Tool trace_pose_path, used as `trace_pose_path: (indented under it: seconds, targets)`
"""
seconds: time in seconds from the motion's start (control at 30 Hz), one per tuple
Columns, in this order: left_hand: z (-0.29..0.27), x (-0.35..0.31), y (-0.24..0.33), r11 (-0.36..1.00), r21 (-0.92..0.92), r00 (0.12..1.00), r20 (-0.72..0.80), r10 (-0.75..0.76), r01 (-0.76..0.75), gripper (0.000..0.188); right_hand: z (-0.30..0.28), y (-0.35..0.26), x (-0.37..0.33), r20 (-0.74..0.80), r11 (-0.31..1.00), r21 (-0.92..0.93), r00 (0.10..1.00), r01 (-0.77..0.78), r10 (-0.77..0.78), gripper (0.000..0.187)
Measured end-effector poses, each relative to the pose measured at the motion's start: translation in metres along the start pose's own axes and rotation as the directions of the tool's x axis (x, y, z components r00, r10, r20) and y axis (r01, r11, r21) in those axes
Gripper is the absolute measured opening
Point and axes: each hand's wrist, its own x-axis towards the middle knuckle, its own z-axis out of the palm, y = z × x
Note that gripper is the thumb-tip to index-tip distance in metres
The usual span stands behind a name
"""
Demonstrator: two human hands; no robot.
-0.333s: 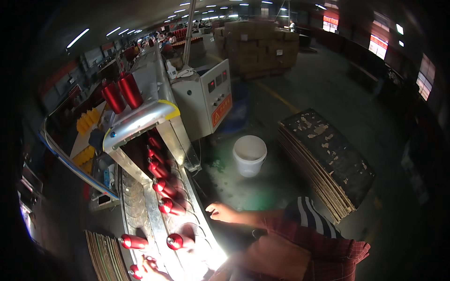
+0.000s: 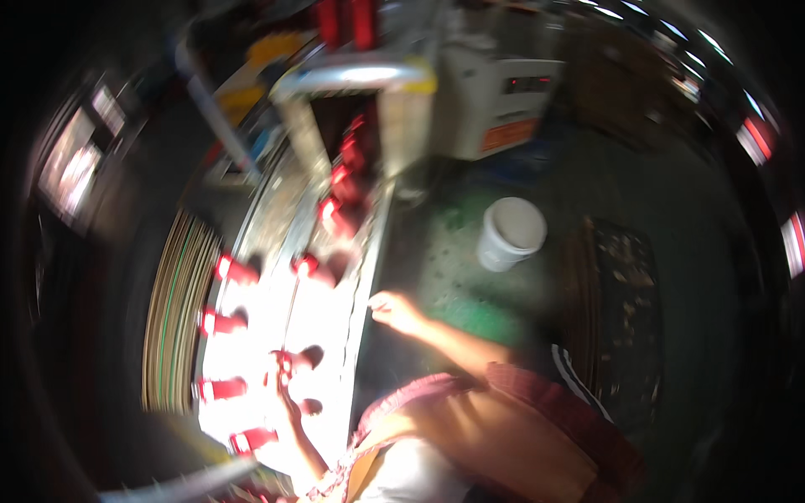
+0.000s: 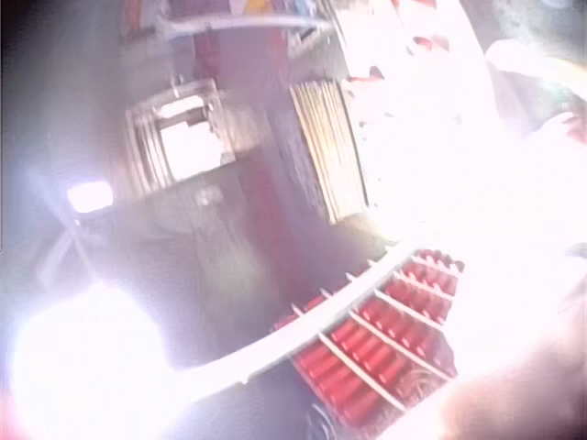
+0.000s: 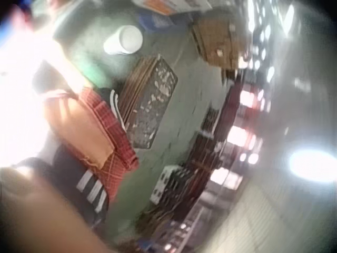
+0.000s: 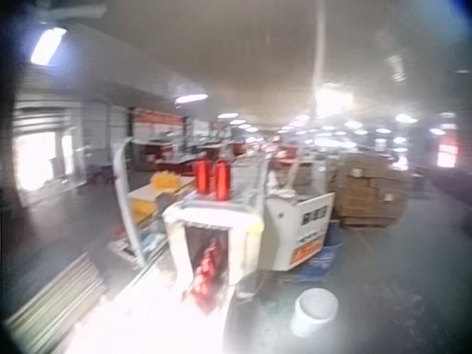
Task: The person moves a pallet of red spools using a manual pallet jack, then repeatedly picks up spools from a rack and places them onto a metal tray. The person handles the spools one at a time and arranges them in rows on the tray.
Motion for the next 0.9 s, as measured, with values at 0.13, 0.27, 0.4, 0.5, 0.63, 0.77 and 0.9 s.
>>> trace_pose_path:
  seconds: [0.13, 0.27, 0.4, 0.5, 0.63, 0.77, 0.9]
  targets:
    - [-0.024, -0.117, -0.009, 0.986, -0.105, 0.876, -0.454, -0.163, 0.129, 0.021, 0.030, 0.014, -0.040, 0.245, 0.987, 0.048, 0.960, -0.153, 0.137, 0.029]
    - [-0.037, -0.256, 0.009, 0.932, -0.238, 0.700, -0.614, -0.363, 0.275, 0.015, 0.077, 0.031, -0.121, 0.459, 0.961, 0.043, 0.860, -0.271, 0.222, 0.027]
    - [-0.030, -0.354, 0.035, 0.888, -0.244, 0.686, -0.566, -0.457, 0.390, 0.013, 0.105, 0.029, -0.197, 0.625, 0.927, -0.104, 0.701, -0.361, 0.343, 0.026]
    - [-0.046, -0.408, 0.054, 0.910, -0.256, 0.691, -0.592, -0.415, 0.327, 0.015, 0.139, 0.023, -0.244, 0.709, 0.930, -0.196, 0.610, -0.312, 0.354, 0.026]
    - [-0.055, -0.460, 0.080, 0.918, -0.253, 0.676, -0.622, -0.396, 0.305, 0.022, 0.180, 0.004, -0.278, 0.790, 0.913, -0.274, 0.471, -0.302, 0.393, 0.021]
    - [-0.089, -0.548, 0.100, 0.932, -0.288, 0.592, -0.720, -0.362, 0.220, 0.020, 0.253, -0.011, -0.339, 0.853, 0.920, -0.315, 0.356, -0.233, 0.382, 0.022]
    - [-0.137, -0.663, 0.118, 0.934, -0.335, 0.421, -0.835, -0.355, 0.123, 0.019, 0.356, -0.035, -0.418, 0.926, 0.967, -0.185, 0.297, -0.176, 0.232, 0.018]
